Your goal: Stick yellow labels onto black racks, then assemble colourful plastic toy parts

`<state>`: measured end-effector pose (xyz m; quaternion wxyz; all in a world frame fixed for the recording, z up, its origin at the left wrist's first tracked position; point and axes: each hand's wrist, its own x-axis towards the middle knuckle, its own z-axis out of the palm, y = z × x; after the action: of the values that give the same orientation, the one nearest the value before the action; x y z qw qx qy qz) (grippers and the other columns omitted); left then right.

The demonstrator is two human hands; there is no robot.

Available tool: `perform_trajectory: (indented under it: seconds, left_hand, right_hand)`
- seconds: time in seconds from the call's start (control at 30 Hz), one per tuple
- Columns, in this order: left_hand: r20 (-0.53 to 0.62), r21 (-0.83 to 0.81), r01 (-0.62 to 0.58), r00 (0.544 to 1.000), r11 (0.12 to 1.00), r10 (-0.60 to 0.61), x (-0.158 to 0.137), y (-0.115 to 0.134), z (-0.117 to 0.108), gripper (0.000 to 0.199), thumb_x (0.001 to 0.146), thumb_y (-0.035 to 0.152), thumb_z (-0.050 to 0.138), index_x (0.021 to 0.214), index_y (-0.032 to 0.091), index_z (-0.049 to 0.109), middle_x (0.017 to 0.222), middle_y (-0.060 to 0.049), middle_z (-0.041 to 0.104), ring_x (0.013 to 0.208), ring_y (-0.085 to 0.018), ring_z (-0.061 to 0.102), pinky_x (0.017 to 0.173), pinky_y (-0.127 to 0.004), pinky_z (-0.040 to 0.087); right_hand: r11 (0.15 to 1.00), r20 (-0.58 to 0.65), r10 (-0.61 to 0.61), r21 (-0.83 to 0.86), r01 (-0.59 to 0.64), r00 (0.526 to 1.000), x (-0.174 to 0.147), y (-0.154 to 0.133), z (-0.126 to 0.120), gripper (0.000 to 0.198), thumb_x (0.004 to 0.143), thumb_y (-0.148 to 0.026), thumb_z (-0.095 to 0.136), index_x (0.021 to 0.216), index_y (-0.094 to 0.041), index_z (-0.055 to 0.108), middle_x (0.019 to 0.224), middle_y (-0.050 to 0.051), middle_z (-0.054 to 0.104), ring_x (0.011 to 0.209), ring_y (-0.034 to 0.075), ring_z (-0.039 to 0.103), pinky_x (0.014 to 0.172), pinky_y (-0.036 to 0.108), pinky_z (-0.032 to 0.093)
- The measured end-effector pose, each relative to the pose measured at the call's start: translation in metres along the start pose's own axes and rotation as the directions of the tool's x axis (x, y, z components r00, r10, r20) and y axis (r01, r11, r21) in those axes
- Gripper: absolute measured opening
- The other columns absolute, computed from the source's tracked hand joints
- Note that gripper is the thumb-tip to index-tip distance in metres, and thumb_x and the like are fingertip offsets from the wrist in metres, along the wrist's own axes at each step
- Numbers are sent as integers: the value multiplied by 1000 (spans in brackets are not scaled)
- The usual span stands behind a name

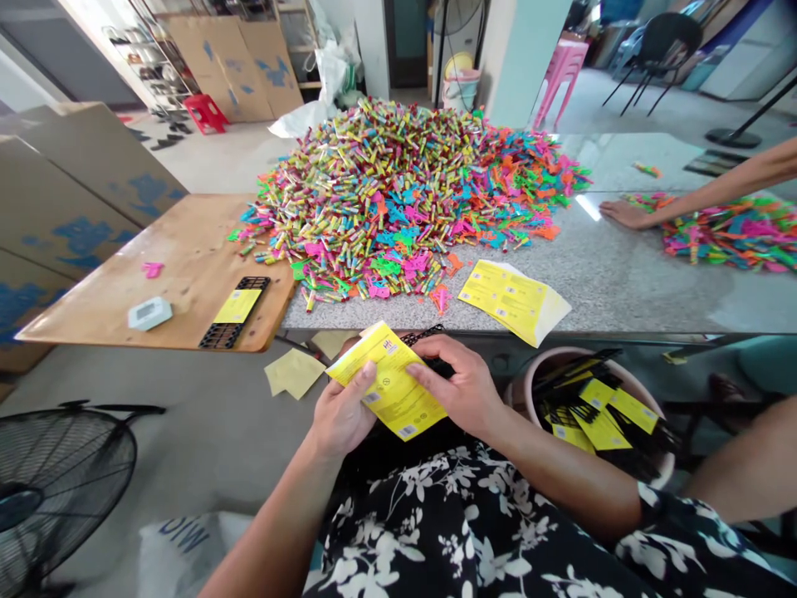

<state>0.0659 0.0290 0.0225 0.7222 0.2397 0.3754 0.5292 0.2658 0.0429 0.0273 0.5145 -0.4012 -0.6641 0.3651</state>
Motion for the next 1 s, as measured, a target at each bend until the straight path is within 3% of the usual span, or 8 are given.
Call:
perform_trajectory:
  seconds: [0.27, 0.4, 0.53, 0.7, 0.8, 0.87, 0.93, 1.0]
  left_hand:
    - [37, -3, 16, 999, 1000, -16, 1, -2, 0, 41, 85, 41, 89, 118, 17, 81, 121, -14, 82, 132, -40, 70, 118, -56, 54]
    - [35, 40, -1, 999, 999, 0, 0, -2, -2, 41, 82, 43, 91, 113, 17, 82, 116, -14, 83, 126, -40, 73, 112, -54, 58]
    - [5, 147, -83, 997, 986, 83, -4, 8, -11, 36, 81, 38, 92, 108, 18, 78, 111, -12, 83, 112, -36, 77, 97, -47, 65]
    - [-95, 386, -217, 957, 897, 273, -6, 43, -44, 39, 72, 24, 96, 92, 21, 62, 87, 0, 77, 71, -16, 71, 64, -24, 57]
    - [-196, 490, -298, 878, 819, 437, -12, 75, -77, 41, 69, 20, 93, 99, 22, 65, 91, 4, 75, 76, -13, 67, 69, -22, 55]
    - [-265, 548, -318, 811, 773, 521, -25, 97, -98, 35, 71, 28, 88, 99, 23, 68, 91, 5, 76, 91, -19, 70, 81, -27, 57]
    - [-338, 628, -265, 754, 731, 563, -44, 115, -110, 32, 81, 48, 76, 100, 23, 72, 85, 3, 77, 104, -28, 69, 89, -35, 56]
    - [-378, 707, -137, 756, 693, 535, -67, 123, -111, 52, 96, 65, 52, 104, 19, 75, 83, 0, 76, 107, -31, 68, 90, -41, 53]
  right_hand:
    - [980, 0, 123, 159, -122, 992, -1, 1, -1, 19, 103, -38, 70, 104, -26, 84, 107, 5, 81, 97, 21, 74, 89, 32, 58]
    - [936, 18, 278, 218, -275, 960, 1, 4, -3, 26, 99, -46, 72, 95, -23, 83, 92, 3, 80, 83, 19, 71, 74, 29, 56]
    - [868, -21, 411, 314, -384, 911, 13, 15, -15, 33, 89, -53, 82, 86, -20, 81, 77, 1, 73, 71, 16, 64, 68, 29, 54]
    - [746, -28, 534, 485, -456, 845, 30, 26, -53, 43, 76, -55, 93, 72, -21, 67, 54, -7, 47, 47, 9, 41, 42, 23, 38]
    - [807, -100, 466, 456, -376, 879, 28, 28, -79, 36, 81, -50, 92, 77, -23, 69, 50, -10, 39, 41, 8, 35, 38, 23, 33]
    - [916, -127, 325, 289, -279, 937, 20, 26, -97, 23, 90, -44, 86, 89, -24, 76, 52, -6, 49, 43, 10, 44, 41, 27, 40]
    - [988, -31, 154, 25, -153, 988, 12, 20, -113, 14, 97, -37, 80, 100, -24, 82, 66, 2, 67, 53, 14, 60, 51, 32, 50]
    - [975, 198, 36, -220, 9, 980, 6, 10, -124, 12, 100, -30, 76, 108, -25, 83, 88, 9, 79, 72, 19, 72, 65, 37, 58]
